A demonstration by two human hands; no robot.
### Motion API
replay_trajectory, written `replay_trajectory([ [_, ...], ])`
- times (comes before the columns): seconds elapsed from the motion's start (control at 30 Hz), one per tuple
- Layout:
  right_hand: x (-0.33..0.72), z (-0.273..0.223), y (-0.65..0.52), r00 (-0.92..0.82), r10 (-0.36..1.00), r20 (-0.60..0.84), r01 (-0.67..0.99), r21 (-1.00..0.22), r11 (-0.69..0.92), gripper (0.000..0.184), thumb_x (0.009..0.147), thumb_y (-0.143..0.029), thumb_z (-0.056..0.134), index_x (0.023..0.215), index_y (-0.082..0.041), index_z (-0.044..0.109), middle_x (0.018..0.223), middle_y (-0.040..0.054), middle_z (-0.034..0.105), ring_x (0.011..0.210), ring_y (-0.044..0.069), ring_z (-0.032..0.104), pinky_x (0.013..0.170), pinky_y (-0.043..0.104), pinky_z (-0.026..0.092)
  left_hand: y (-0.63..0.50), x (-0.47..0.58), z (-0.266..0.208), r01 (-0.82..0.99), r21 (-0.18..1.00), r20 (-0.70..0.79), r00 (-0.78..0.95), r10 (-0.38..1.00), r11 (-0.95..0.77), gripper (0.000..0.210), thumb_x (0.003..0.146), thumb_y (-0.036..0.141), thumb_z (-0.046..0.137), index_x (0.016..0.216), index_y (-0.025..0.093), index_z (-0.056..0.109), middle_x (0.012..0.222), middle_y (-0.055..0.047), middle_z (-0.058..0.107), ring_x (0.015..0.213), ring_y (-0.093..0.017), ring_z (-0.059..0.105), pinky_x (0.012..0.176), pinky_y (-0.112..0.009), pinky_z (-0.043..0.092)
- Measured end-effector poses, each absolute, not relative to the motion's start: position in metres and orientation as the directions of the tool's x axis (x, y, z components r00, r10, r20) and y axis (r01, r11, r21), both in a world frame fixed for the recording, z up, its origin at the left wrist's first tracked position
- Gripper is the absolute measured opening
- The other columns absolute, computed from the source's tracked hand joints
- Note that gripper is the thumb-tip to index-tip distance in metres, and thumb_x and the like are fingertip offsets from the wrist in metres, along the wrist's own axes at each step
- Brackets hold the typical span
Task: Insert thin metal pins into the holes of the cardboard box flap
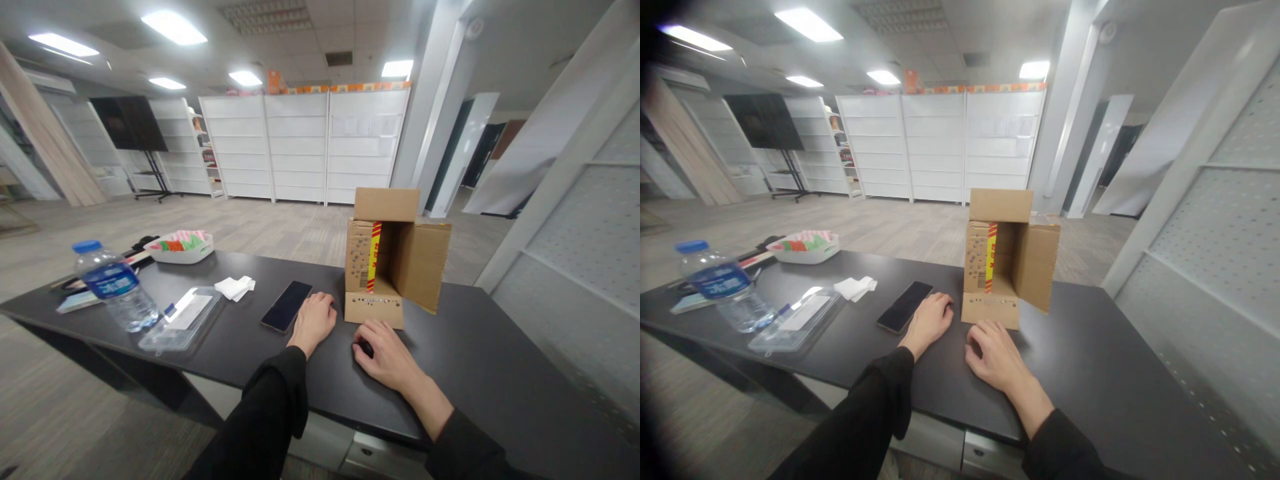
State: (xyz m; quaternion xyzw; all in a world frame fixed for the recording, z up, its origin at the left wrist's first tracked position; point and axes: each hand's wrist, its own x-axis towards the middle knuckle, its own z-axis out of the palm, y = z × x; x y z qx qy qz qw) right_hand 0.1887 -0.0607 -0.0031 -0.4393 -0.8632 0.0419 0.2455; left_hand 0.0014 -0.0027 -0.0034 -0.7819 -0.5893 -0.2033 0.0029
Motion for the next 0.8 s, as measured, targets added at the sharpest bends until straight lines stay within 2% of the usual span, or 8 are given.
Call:
replay_trajectory([
  [0.33, 0.19, -0.003, -0.061, -0.515, 0.764, 0.389, 0.711, -0.305, 0.634, 0.01, 0.084, -0.014, 0.048, 0.081, -0.021, 0.053, 0.083, 0.0028, 0.058, 0.082, 0.018, 0.051, 0.076, 0.032, 0.035, -0.003, 0.001, -0.004, 0.922, 0.24, 0.332, 0.217, 0.918, -0.304, 0.025, 0.088, 0.019, 0.043, 0.104, 0.02, 0.062, 0.104, -0.006, 0.063, 0.098, -0.019, 0.056, 0.09, -0.031, 0.04],
  [0.53, 0.19, -0.006, -0.06, -0.484, 0.771, 0.414, 0.708, -0.333, 0.623, 0.006, 0.083, -0.017, 0.051, 0.083, -0.021, 0.055, 0.082, 0.0022, 0.058, 0.081, 0.018, 0.052, 0.076, 0.032, 0.035, -0.002, 0.0, -0.005, 0.922, 0.236, 0.333, 0.219, 0.917, -0.306, 0.025, 0.088, 0.019, 0.043, 0.103, 0.02, 0.062, 0.104, -0.006, 0.064, 0.098, -0.019, 0.056, 0.09, -0.031, 0.041],
  [0.8, 0.197, -0.016, -0.048, -0.18, 0.809, 0.559, 0.815, -0.377, 0.441, 0.013, 0.088, -0.022, 0.045, 0.082, -0.02, 0.056, 0.081, 0.0037, 0.06, 0.083, 0.02, 0.054, 0.076, 0.032, 0.036, -0.002, 0.0, -0.005, 0.921, 0.234, 0.334, 0.224, 0.915, -0.311, 0.024, 0.088, 0.02, 0.044, 0.103, 0.02, 0.062, 0.102, -0.006, 0.064, 0.099, -0.019, 0.057, 0.09, -0.031, 0.041],
])
